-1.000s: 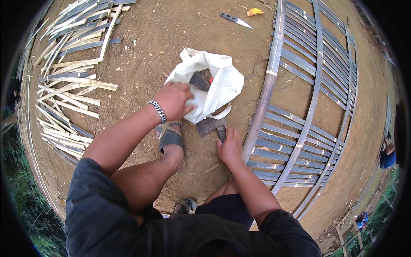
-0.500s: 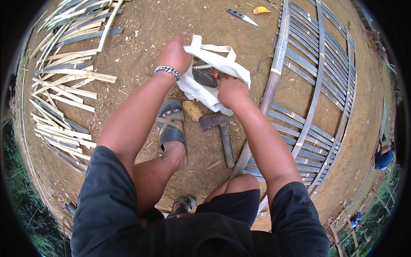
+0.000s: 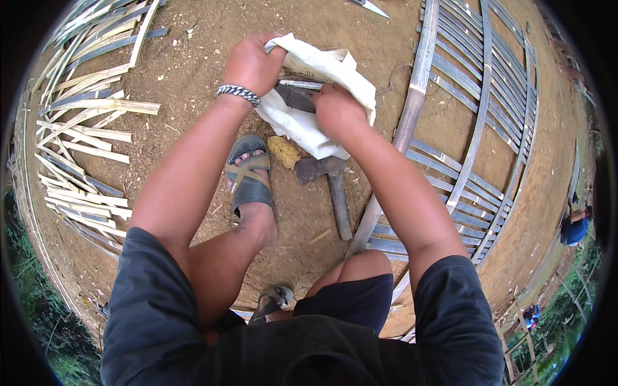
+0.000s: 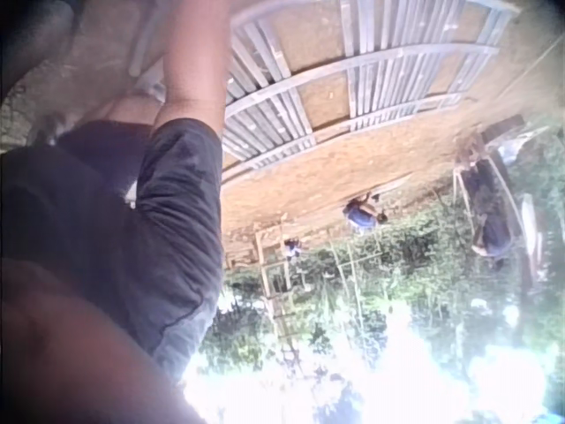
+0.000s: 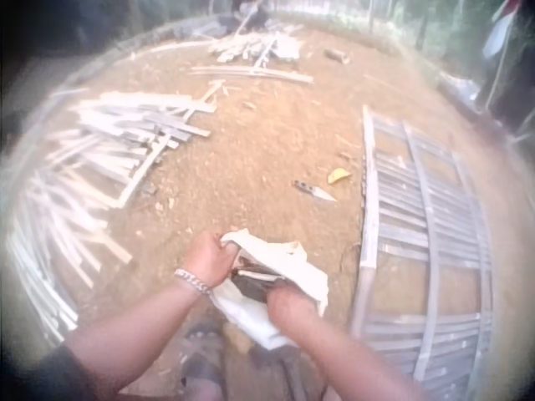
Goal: The person constructs a bamboo frame by hammering small wooden pegs into pre-drilled holes using a small axe as a hammer. The person reaches into a white bag for pegs and secures them into the joints of the bamboo slats lying on the dirt ground.
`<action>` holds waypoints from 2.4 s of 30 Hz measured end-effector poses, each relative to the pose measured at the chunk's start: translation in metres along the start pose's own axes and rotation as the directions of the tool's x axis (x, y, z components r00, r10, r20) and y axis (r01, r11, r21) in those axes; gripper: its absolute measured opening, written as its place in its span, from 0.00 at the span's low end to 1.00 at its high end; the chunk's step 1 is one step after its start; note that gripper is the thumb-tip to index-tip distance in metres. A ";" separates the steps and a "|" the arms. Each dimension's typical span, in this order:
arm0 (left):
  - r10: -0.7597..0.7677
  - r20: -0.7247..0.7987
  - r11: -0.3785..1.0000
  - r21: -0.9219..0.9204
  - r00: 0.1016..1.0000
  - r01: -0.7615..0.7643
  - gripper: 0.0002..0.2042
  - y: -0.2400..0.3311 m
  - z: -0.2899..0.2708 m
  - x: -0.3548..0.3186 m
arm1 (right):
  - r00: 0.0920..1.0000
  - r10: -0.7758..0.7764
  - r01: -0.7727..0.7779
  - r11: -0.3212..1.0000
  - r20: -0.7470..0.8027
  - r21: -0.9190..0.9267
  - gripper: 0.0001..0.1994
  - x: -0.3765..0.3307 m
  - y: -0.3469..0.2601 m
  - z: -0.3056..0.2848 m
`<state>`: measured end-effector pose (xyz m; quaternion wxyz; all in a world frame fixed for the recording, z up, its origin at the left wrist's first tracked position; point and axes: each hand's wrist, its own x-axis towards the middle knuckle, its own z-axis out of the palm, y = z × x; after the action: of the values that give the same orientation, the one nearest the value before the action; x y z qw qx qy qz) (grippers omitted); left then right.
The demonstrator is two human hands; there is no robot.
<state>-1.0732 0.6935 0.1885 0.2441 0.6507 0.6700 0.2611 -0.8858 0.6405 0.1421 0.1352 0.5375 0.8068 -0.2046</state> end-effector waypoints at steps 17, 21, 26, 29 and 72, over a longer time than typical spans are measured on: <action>0.096 0.005 0.995 -0.038 0.995 -0.095 0.18 0.000 -0.005 0.018 | 0.995 0.083 -0.077 0.991 -0.050 0.114 0.16 0.038 0.011 -0.005; 0.120 -0.015 0.992 -0.043 0.993 -0.121 0.18 -0.004 -0.010 0.016 | 0.986 0.031 -0.052 0.990 0.163 0.128 0.14 0.049 0.012 -0.014; 0.121 0.054 0.986 0.107 0.991 -0.127 0.20 -0.009 -0.018 0.010 | 0.991 0.127 -0.108 0.952 -0.047 0.287 0.14 0.069 -0.009 -0.007; 0.172 0.052 0.969 0.169 0.984 -0.179 0.20 -0.017 -0.019 0.010 | 0.963 0.242 -0.187 0.919 -0.121 0.346 0.15 0.087 -0.019 0.013; 0.247 0.061 0.964 0.091 0.967 -0.252 0.15 0.022 -0.038 -0.012 | 0.985 0.060 -0.175 0.388 0.164 0.905 0.12 0.073 0.025 0.005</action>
<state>-1.0817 0.6808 0.2312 0.1933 0.7471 0.5887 0.2406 -0.8913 0.7059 0.1011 -0.1260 0.5674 0.5135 -0.6312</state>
